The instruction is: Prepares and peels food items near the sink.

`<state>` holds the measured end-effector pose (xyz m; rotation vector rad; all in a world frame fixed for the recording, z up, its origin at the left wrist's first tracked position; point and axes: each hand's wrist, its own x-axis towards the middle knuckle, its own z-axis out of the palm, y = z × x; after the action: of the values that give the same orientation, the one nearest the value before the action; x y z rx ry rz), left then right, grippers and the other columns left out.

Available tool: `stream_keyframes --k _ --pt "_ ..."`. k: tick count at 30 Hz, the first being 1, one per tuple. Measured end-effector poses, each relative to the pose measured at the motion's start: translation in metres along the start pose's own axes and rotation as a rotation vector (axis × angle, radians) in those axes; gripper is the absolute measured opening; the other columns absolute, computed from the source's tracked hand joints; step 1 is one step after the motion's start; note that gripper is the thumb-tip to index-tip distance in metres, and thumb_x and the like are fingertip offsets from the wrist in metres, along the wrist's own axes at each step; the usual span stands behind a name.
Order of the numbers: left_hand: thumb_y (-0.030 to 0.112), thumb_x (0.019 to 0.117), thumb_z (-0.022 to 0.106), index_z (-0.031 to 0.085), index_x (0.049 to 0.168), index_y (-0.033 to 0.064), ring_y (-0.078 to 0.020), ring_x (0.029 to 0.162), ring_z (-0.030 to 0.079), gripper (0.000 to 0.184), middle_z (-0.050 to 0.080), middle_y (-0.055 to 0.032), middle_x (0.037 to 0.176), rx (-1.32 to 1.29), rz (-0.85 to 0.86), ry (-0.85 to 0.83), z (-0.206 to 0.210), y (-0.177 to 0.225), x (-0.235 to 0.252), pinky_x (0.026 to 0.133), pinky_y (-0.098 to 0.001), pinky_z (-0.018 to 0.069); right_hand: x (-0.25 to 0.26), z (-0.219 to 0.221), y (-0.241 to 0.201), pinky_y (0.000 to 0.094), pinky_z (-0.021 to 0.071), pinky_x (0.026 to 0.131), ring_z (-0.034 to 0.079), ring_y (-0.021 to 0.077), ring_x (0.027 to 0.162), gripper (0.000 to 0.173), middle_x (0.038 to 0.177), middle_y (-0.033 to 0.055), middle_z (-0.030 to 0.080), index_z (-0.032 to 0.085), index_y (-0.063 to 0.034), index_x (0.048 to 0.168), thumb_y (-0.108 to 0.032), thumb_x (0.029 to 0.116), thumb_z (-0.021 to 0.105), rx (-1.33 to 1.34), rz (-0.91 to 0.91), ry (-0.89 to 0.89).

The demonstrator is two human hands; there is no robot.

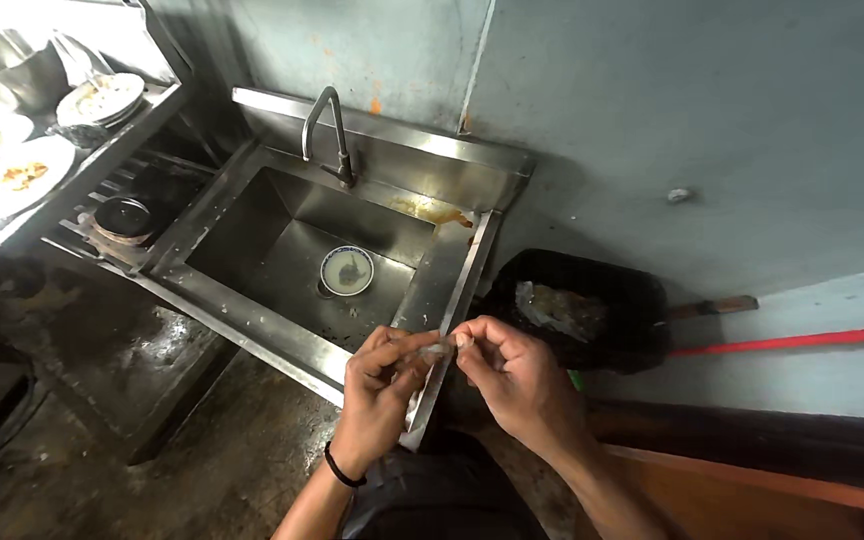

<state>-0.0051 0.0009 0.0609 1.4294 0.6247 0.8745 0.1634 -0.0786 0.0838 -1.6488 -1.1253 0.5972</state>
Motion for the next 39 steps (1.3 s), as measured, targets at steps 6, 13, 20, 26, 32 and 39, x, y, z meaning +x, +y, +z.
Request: stream_keyframes --k 6,13,20,26,32,39 --pt "0.000 0.0972 0.061 0.074 0.119 -0.0009 -0.0191 0.084 0.072 0.025 0.073 -0.0169 0.103 -0.349 -0.106 0.011 0.006 -0.004 -0.003 0.082 -0.0361 0.0612 -0.005 0.010 0.004 0.0134 0.0548 0.062 0.059 -0.0028 0.072 0.013 0.092 -0.0034 0.061 0.068 -0.0095 0.101 -0.021 0.0978 0.062 -0.262 -0.315 0.137" --pt "-0.005 0.0847 0.078 0.077 0.109 -0.0017 -0.0138 0.071 0.070 0.025 0.075 -0.0139 0.095 -0.254 -0.048 0.125 0.014 0.007 -0.003 0.070 -0.0290 0.0620 -0.004 0.011 0.001 0.0121 0.0527 0.063 0.057 -0.0028 0.074 0.012 0.091 -0.0035 0.059 0.066 -0.0097 0.100 -0.020 0.0978 0.061 -0.225 -0.379 0.152" --pt "-0.004 0.0840 0.079 0.077 0.104 -0.0016 -0.0149 0.069 0.070 0.020 0.075 -0.0138 0.093 -0.148 0.017 0.119 0.006 0.011 0.000 0.066 -0.0286 0.0615 0.008 0.003 0.007 0.0241 0.0597 0.053 0.065 0.0050 0.063 0.013 0.084 -0.0046 0.065 0.065 -0.0127 0.105 -0.021 0.0970 0.059 -0.065 -0.095 0.177" --pt "-0.004 0.0883 0.074 0.072 0.113 -0.0026 -0.0242 0.082 0.074 0.025 0.074 -0.0218 0.097 -0.383 -0.131 0.049 -0.002 0.008 0.005 0.078 -0.0375 0.0629 0.022 -0.031 0.010 0.0276 0.0613 0.057 0.067 0.0109 0.063 0.014 0.081 -0.0005 0.070 0.069 -0.0087 0.108 -0.011 0.0979 0.059 0.110 -0.022 0.101" --pt "0.002 0.0873 0.078 0.076 0.103 0.0038 -0.0201 0.077 0.072 0.015 0.073 -0.0163 0.092 -0.417 -0.093 0.082 -0.017 0.001 0.009 0.075 -0.0357 0.0625 0.053 -0.160 0.145 0.0297 0.0610 0.078 0.070 0.0134 0.084 0.017 0.094 0.0049 0.069 0.068 -0.0075 0.115 -0.013 0.1050 0.054 0.017 0.409 0.466" --pt "-0.001 0.0906 0.072 0.076 0.096 0.0002 -0.0191 0.070 0.071 0.007 0.075 -0.0139 0.085 -0.038 -0.101 0.226 -0.057 -0.009 0.029 0.070 -0.0331 0.0620 -0.017 -0.144 0.236 0.0642 0.0513 0.090 0.067 0.0441 0.101 0.024 0.113 0.0303 0.068 0.068 0.0083 0.116 -0.007 0.1035 0.053 -0.422 0.715 0.315"
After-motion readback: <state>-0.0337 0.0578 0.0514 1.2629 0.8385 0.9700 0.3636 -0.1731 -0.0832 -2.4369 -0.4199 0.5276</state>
